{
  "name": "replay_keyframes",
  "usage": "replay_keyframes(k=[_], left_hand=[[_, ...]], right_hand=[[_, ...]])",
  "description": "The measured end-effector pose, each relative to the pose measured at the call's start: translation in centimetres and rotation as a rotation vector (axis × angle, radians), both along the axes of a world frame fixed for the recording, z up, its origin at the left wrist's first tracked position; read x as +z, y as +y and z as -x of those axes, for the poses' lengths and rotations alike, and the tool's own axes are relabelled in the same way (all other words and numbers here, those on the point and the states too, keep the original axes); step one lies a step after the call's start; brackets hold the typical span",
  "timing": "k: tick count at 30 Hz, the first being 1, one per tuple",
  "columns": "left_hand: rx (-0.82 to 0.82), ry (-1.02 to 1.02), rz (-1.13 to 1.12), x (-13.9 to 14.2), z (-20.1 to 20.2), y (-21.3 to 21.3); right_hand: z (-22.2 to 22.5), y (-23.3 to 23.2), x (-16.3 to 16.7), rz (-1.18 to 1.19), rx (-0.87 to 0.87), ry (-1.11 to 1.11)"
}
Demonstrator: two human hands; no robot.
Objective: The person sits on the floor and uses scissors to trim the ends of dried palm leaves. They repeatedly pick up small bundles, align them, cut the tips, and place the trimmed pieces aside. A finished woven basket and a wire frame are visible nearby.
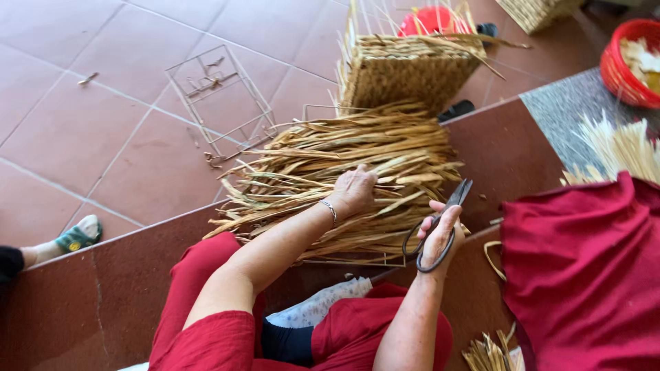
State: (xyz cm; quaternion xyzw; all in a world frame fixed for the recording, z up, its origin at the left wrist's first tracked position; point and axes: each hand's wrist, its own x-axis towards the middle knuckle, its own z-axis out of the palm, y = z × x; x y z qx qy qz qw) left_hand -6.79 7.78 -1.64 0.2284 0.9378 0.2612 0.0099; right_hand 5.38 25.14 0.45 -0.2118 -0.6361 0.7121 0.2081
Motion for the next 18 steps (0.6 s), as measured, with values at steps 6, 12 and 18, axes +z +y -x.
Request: replay_keyframes(k=[6, 12, 18], left_hand=[[0.004, -0.279, -0.153, 4.1, -1.7, -3.4], [-0.095, -0.513, -0.255, 4.5, -4.6, -6.1], [-0.095, -0.404, -0.423, 3.7, -4.0, -6.1]], right_hand=[[1.6, -2.5, -0.4, 0.030, 0.100, 0.007], [2.6, -5.3, -0.2, 0.218, 0.105, 0.109], [2.2, -6.6, -0.3, 0.095, 0.105, 0.179]])
